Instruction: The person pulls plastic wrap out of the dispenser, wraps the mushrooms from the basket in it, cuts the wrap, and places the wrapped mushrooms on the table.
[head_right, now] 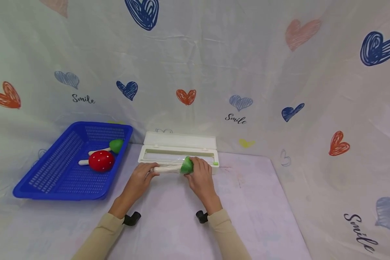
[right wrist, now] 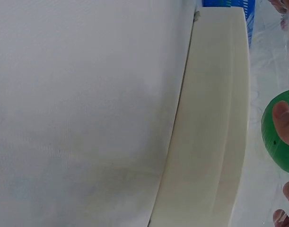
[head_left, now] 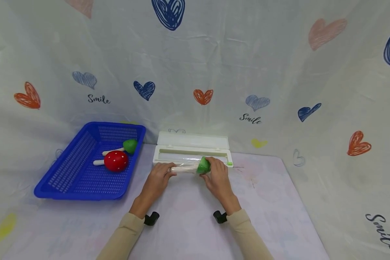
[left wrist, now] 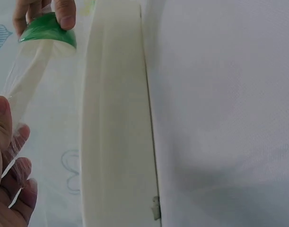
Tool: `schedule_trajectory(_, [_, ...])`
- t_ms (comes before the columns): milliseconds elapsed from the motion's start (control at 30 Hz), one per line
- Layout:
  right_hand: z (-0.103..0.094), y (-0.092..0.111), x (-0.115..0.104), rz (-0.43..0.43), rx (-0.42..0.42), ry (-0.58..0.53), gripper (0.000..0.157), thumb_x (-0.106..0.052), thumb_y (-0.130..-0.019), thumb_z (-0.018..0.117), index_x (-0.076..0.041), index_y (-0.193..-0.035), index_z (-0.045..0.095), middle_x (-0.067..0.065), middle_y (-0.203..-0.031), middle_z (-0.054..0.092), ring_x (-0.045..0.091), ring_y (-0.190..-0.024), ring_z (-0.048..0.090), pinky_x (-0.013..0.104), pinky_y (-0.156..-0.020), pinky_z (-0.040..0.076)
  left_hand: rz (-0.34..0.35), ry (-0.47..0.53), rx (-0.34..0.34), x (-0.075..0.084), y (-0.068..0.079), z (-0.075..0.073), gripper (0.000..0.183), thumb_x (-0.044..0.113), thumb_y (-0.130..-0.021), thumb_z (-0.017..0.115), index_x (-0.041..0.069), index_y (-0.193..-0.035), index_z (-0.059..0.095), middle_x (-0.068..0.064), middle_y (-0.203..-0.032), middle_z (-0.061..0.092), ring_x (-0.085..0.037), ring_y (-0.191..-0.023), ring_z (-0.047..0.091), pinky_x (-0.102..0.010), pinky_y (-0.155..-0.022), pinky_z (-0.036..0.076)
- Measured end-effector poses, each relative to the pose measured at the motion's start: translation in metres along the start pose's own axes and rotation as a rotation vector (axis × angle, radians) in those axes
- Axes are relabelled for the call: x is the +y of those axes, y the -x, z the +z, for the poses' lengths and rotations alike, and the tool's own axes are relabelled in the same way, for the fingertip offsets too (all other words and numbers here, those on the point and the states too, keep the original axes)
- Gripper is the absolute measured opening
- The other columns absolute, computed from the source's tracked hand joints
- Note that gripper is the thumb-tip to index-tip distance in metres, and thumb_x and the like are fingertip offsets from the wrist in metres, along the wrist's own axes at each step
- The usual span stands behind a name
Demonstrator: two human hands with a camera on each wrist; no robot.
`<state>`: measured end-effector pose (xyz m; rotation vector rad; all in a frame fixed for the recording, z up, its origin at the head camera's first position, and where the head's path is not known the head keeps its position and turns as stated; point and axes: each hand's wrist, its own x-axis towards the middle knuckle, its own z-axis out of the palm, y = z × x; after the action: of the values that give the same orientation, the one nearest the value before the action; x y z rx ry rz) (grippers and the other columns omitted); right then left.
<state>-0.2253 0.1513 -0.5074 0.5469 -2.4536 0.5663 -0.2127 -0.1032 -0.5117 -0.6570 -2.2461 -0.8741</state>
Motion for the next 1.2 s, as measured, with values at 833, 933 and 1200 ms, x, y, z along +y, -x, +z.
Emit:
schedule_trajectory(833, [-0.024,0.007,-0.006,-0.044,0.136,-0.107,0.072,-0.012,-0.075,0.091,0.0,-0.136,0.054,0.016,-0.128,0.063,0.037,-0.121,0.052,0.054,-0.098,0.04,0.081,-0.031,0.08,0.024,-0.016,-0.016,0.031,0.016,-0.08,0.082,0.003,-0.106,0.071,-0.008,-0.1,0.069,-0.024,-0.093,0.063,-0.037,-0.074,0.048])
schedule_trajectory(933, [-0.027,0.007,-0.007,-0.055,0.164,-0.111,0.074,-0.012,-0.074,0.091,0.003,-0.136,0.054,0.017,-0.129,0.063,0.039,-0.123,0.052,0.054,-0.097,0.04,0.095,-0.024,0.08,0.026,-0.018,-0.018,0.028,0.019,-0.084,0.079,0.003,-0.106,0.071,-0.008,-0.099,0.069,-0.023,-0.091,0.062,-0.036,-0.074,0.051])
schedule_trajectory(1200, [-0.038,0.004,-0.01,-0.093,0.203,-0.109,0.071,-0.015,-0.075,0.091,0.003,-0.136,0.057,0.015,-0.127,0.066,0.039,-0.123,0.052,0.051,-0.09,0.04,0.136,-0.01,0.125,0.03,-0.024,-0.024,0.042,0.04,-0.097,0.055,0.002,-0.104,0.07,-0.01,-0.099,0.066,-0.026,-0.092,0.062,-0.042,-0.078,0.052])
